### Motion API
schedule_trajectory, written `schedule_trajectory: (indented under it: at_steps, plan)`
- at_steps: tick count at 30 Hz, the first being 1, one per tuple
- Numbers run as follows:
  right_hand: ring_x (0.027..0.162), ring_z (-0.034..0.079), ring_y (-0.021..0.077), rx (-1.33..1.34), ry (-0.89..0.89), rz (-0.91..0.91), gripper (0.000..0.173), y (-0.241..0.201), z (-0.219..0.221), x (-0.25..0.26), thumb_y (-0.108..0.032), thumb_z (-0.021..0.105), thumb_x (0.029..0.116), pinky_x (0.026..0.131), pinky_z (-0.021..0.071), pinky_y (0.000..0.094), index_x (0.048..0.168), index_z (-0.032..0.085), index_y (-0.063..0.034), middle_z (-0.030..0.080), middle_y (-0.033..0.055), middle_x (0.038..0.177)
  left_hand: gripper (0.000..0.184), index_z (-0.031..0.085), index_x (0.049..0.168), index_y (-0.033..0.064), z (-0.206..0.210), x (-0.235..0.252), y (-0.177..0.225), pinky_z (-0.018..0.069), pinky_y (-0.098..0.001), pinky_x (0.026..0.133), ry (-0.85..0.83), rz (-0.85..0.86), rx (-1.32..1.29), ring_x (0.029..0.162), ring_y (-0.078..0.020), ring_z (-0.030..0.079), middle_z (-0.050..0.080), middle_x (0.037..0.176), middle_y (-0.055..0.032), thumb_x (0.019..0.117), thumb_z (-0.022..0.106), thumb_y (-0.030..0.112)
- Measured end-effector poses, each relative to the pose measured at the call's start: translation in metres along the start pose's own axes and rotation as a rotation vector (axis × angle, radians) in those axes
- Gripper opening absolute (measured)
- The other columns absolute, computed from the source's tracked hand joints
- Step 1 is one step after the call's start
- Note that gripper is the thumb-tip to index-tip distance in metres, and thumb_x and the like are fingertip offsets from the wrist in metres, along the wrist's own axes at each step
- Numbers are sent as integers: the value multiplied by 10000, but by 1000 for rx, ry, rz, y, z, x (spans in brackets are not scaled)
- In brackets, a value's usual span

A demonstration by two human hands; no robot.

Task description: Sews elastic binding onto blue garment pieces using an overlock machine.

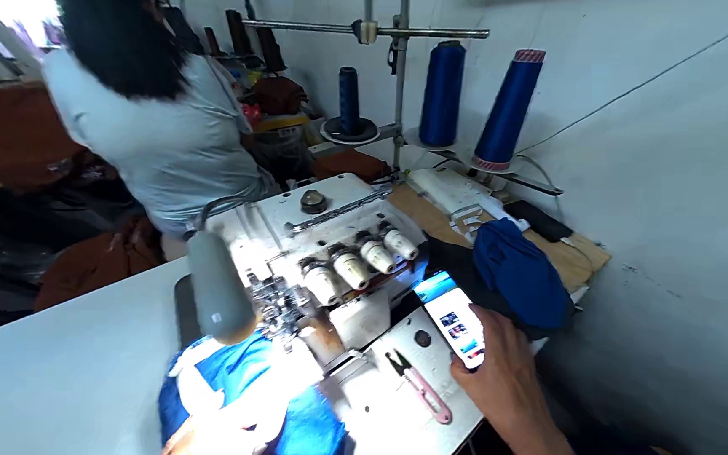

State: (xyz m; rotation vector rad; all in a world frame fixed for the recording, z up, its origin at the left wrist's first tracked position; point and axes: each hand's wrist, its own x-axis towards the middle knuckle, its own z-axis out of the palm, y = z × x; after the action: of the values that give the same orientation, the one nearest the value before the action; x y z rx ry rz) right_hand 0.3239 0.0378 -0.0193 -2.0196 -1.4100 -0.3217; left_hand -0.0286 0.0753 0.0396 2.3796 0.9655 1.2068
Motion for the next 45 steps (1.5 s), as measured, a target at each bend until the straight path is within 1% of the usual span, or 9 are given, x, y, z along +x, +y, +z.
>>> schedule_trajectory:
  at_steps: [3, 6, 10, 16, 22, 26, 33, 41, 45]
  plan:
    - [1149, 577, 594, 55, -41, -70, 706, 3, -5, -2, -199, 796, 719, 907, 483, 722, 1361, 603, 22, 576, 342, 1329, 122, 686, 1026, 29, -4, -2, -3, 465, -344, 1092, -12, 20, -40, 1120, -147, 672, 737, 1059, -112, 1017, 617, 130]
    - [1212, 520, 606, 191, -23, -188, 622, -34, -26, -7, -425, 711, 878, 930, 401, 730, 1307, 638, 20, 546, 384, 1345, 86, 674, 1039, 93, -5, 4, 4, 437, -336, 1146, 7, 47, -24, 1213, -98, 638, 740, 1122, -34, 1024, 602, 138]
    - [937, 709, 217, 750, -391, -80, 418, -99, -19, -24, -372, 738, 895, 809, 592, 387, 1087, 732, 0, 735, 135, 1011, 90, 676, 1025, 87, 4, 8, 17, 446, -280, 1105, 4, 36, 62, 1152, -86, 642, 731, 1056, -48, 1020, 608, 146]
    - [660, 584, -13, 1337, -770, 266, 146, -124, -9, -35, -115, 780, 857, 631, 500, 162, 879, 649, -54, 623, -45, 752, 130, 664, 1002, 17, -6, 5, 35, 438, -338, 1088, -74, 88, 139, 1059, -221, 666, 711, 984, -162, 1030, 579, 110]
    - [781, 688, 63, 1642, -979, 520, 223, -109, -13, -53, -19, 747, 838, 720, 601, 251, 1039, 654, -51, 694, -24, 892, 186, 675, 1018, 16, 17, -6, 74, 401, -368, 1134, -172, 172, 232, 1133, -256, 676, 737, 1051, -186, 1042, 503, 82]
    - [834, 723, 92, 1689, -949, 514, 175, -98, -20, -72, 39, 733, 857, 780, 623, 294, 1007, 688, -41, 739, 2, 920, 159, 690, 1011, 11, 29, -28, 83, 426, -359, 1118, -98, 142, 292, 1142, -259, 671, 733, 1073, -188, 1020, 538, 54]
    - [762, 717, 101, 1680, -841, 621, 110, -104, -27, -82, 29, 740, 861, 712, 625, 297, 939, 702, -38, 734, 23, 862, 82, 675, 1032, 88, 42, -37, 63, 470, -298, 1084, -19, 163, 275, 1139, -160, 650, 696, 1099, -97, 1022, 595, 96]
    - [782, 694, 56, 1577, -802, 572, 72, -104, -28, -84, 11, 662, 917, 738, 596, 244, 949, 709, -33, 724, -5, 860, 75, 652, 972, 14, 32, -37, 90, 471, -372, 1106, -66, 187, 7, 1160, -239, 669, 718, 1076, -165, 1005, 595, 49]
    - [775, 691, 48, 1539, -825, 516, 81, -103, -32, -83, 10, 640, 932, 724, 598, 239, 956, 703, -34, 719, -11, 861, 87, 635, 954, 31, 42, -45, 83, 449, -352, 1123, -95, 187, 87, 1162, -233, 672, 726, 1059, -160, 1010, 570, 47]
